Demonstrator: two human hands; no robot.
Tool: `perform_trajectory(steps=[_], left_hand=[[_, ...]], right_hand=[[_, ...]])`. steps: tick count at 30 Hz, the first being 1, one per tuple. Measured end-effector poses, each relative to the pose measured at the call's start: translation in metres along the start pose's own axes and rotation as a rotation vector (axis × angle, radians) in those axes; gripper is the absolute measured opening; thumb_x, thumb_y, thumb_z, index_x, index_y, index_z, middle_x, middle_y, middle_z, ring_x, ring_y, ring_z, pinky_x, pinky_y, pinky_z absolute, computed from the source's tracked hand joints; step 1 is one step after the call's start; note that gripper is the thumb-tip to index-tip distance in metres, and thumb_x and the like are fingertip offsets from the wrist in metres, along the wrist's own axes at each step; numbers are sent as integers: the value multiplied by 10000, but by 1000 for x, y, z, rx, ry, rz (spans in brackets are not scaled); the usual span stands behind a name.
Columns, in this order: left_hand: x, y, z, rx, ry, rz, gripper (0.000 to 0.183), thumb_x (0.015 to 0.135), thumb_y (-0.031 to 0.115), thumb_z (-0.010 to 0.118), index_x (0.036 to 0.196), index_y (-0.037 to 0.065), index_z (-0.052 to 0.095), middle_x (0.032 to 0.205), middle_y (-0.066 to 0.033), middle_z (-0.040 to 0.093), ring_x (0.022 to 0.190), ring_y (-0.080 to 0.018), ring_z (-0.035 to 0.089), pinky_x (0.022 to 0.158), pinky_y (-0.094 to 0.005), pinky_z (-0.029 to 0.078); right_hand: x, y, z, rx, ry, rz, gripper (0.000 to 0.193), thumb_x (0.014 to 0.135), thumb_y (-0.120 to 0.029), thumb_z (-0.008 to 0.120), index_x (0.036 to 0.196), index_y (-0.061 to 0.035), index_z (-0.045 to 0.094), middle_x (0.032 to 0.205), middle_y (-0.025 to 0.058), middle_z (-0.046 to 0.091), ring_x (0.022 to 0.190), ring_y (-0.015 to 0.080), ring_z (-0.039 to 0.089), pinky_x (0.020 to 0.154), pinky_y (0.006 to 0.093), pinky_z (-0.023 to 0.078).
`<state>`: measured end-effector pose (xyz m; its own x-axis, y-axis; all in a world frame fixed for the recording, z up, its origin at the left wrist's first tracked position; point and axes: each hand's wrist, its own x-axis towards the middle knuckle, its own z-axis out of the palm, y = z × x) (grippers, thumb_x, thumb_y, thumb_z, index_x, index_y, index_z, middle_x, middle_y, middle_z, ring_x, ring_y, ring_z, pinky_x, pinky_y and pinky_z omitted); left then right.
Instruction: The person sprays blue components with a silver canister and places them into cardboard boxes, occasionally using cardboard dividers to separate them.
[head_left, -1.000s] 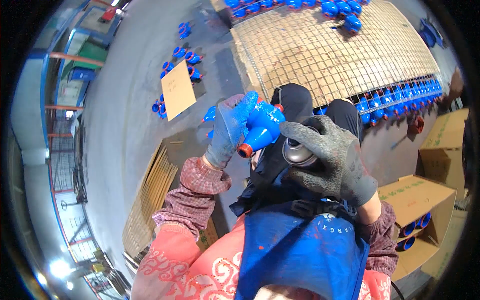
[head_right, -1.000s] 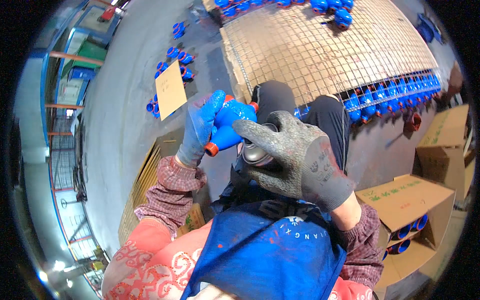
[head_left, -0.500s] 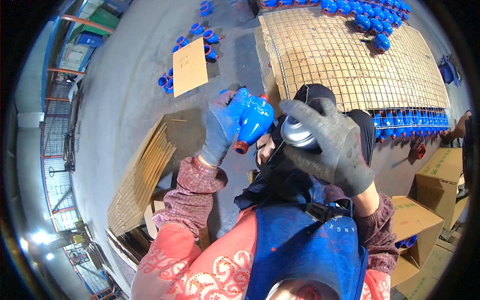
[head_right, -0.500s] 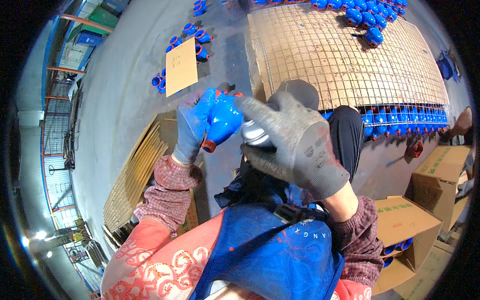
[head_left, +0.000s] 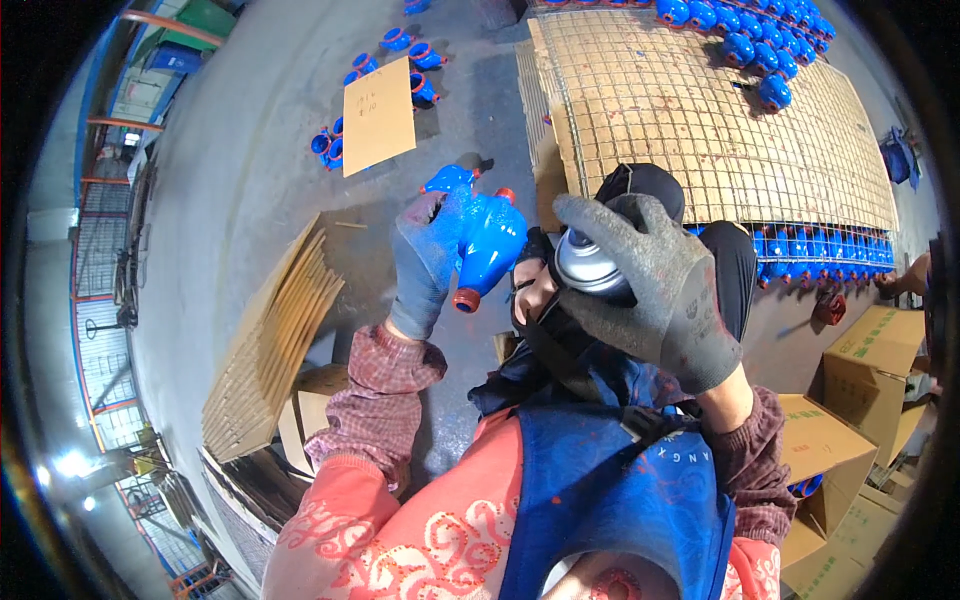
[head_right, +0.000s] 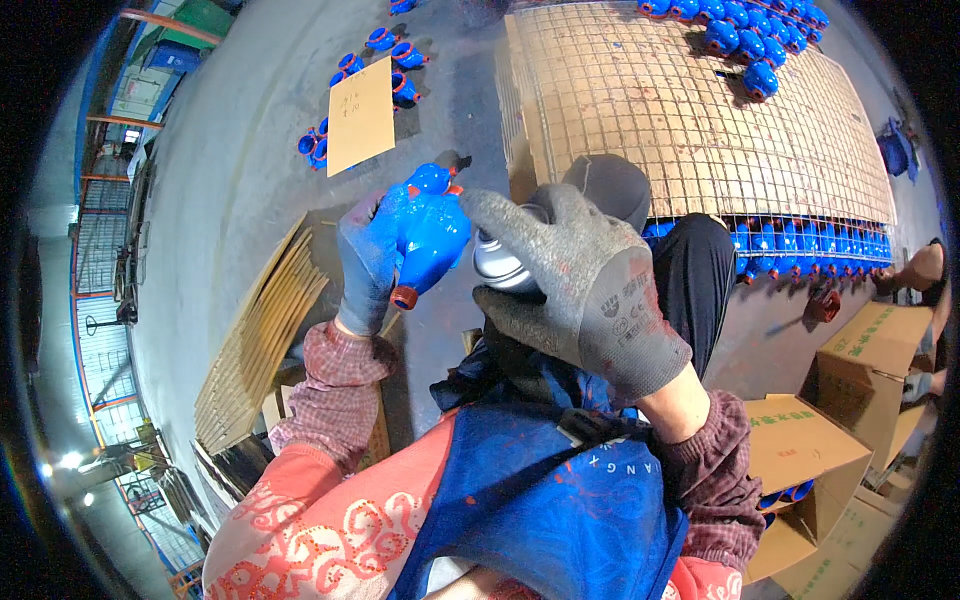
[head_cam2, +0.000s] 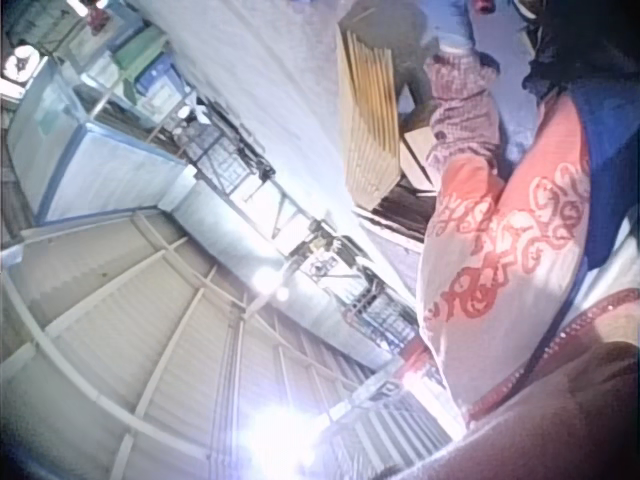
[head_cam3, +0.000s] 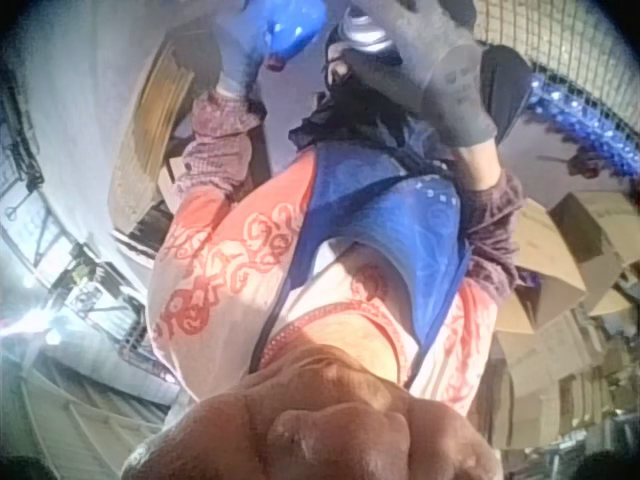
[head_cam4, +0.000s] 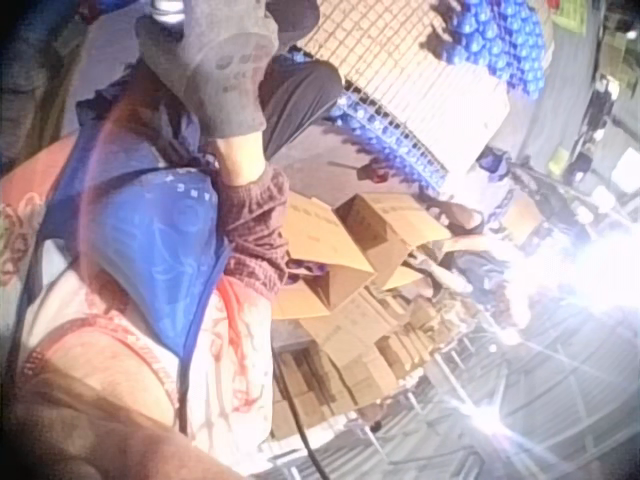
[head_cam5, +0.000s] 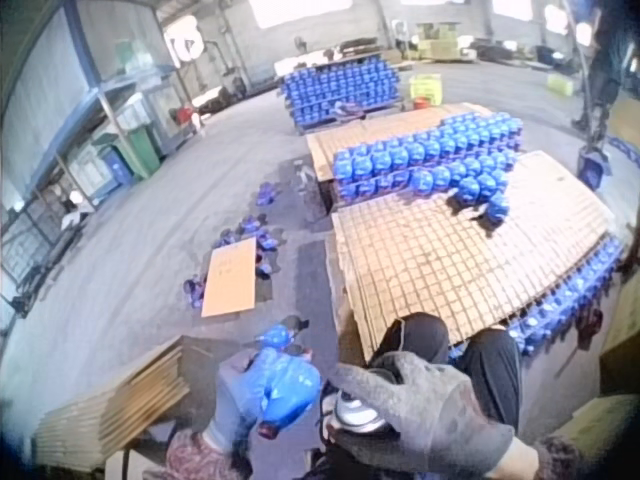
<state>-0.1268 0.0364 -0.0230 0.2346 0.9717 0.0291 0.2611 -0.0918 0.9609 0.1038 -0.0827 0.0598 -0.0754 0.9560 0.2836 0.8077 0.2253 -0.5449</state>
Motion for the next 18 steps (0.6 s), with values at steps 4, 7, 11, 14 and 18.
perform_trajectory(steps=[4, 7, 11, 14, 18], left_hand=[[-5, -11, -11, 24, 28, 11, 320, 958, 276, 596, 1021, -28, 675, 819, -53, 685, 737, -107, 602, 669, -286, 500], [-11, -22, -19, -61, 32, -40, 315, 957, 277, 605, 1023, -21, 681, 841, -61, 690, 753, -119, 617, 680, -279, 506], [-15, -19, -16, -207, 92, -155, 306, 968, 277, 588, 966, -14, 682, 849, -39, 681, 732, -114, 624, 671, -278, 520], [-11, -41, -17, -335, 171, -288, 339, 965, 307, 603, 1070, -9, 668, 942, -71, 683, 803, -138, 643, 721, -287, 534], [-7, -62, -16, -588, 205, -471, 285, 925, 281, 658, 1065, 34, 689, 922, -37, 675, 795, -124, 635, 697, -282, 533]], right_hand=[[4, -5, 8, 47, -69, -121, 655, 663, -254, 801, 1275, -170, 584, 1006, 142, 615, 910, 348, 646, 761, 433, 541], [9, -7, 5, 1, -119, -39, 655, 727, -386, 769, 1325, -227, 555, 1037, 180, 590, 909, 351, 617, 736, 439, 514], [-22, 40, -14, 40, 451, -51, 756, 646, -143, 855, 1320, -13, 540, 1203, 170, 607, 1040, 288, 640, 867, 350, 526], [-70, 85, -52, 138, 808, 356, 747, 786, 43, 706, 1461, -13, 391, 1351, 133, 524, 1177, 233, 548, 982, 359, 481], [-153, 169, -77, -405, 976, 430, 610, 839, -39, 709, 1392, 30, 462, 1345, 161, 549, 1169, 242, 567, 1012, 349, 446]])
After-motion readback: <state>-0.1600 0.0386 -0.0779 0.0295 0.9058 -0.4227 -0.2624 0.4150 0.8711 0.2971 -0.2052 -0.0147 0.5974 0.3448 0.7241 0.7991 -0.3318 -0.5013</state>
